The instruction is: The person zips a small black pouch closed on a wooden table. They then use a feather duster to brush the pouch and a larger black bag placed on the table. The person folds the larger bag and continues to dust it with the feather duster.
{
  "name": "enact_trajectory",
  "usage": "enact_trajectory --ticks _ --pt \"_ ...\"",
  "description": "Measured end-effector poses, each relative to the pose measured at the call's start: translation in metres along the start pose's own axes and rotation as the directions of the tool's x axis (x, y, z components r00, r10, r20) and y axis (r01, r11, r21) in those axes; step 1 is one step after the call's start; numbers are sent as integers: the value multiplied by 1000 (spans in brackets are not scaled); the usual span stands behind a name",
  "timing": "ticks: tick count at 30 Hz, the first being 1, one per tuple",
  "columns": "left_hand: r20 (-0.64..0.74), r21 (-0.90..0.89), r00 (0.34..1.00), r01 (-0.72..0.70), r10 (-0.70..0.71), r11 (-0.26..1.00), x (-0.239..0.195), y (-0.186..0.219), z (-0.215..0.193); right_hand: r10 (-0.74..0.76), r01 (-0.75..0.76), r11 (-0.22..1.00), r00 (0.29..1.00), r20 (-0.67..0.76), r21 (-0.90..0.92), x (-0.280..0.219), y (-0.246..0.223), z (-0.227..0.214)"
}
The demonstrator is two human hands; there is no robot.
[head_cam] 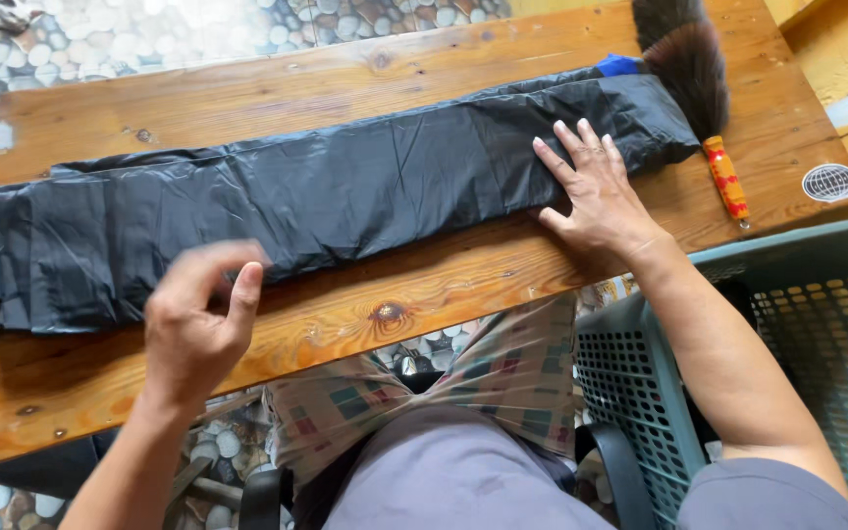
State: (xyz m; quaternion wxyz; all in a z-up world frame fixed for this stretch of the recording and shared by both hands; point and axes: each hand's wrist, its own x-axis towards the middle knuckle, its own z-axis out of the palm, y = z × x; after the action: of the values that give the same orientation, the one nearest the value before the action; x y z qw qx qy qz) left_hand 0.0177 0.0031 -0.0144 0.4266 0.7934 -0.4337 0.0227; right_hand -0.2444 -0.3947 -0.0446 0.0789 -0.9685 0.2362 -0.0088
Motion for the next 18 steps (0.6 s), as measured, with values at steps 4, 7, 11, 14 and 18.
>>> enact_trajectory --ticks 4,7,11,14,18 --pt "132 498 962 -273 239 823 25 -49 16 -53 53 999 994 93 9 8 36 4" --pt "330 536 942 -130 -65 834 43 -81 20 -16 16 997 1000 7 72 16 81 12" --pt "312 629 920 -12 -238 777 56 -109 -2 21 -26 998 995 -102 -49 6 130 7" --pt "245 576 942 50 -231 816 62 -123 -20 15 -101 966 941 -337 -240 -8 209 26" --pt "99 491 984 81 -148 868 55 -137 -35 511 -529 848 828 -233 -20 -34 232 5"
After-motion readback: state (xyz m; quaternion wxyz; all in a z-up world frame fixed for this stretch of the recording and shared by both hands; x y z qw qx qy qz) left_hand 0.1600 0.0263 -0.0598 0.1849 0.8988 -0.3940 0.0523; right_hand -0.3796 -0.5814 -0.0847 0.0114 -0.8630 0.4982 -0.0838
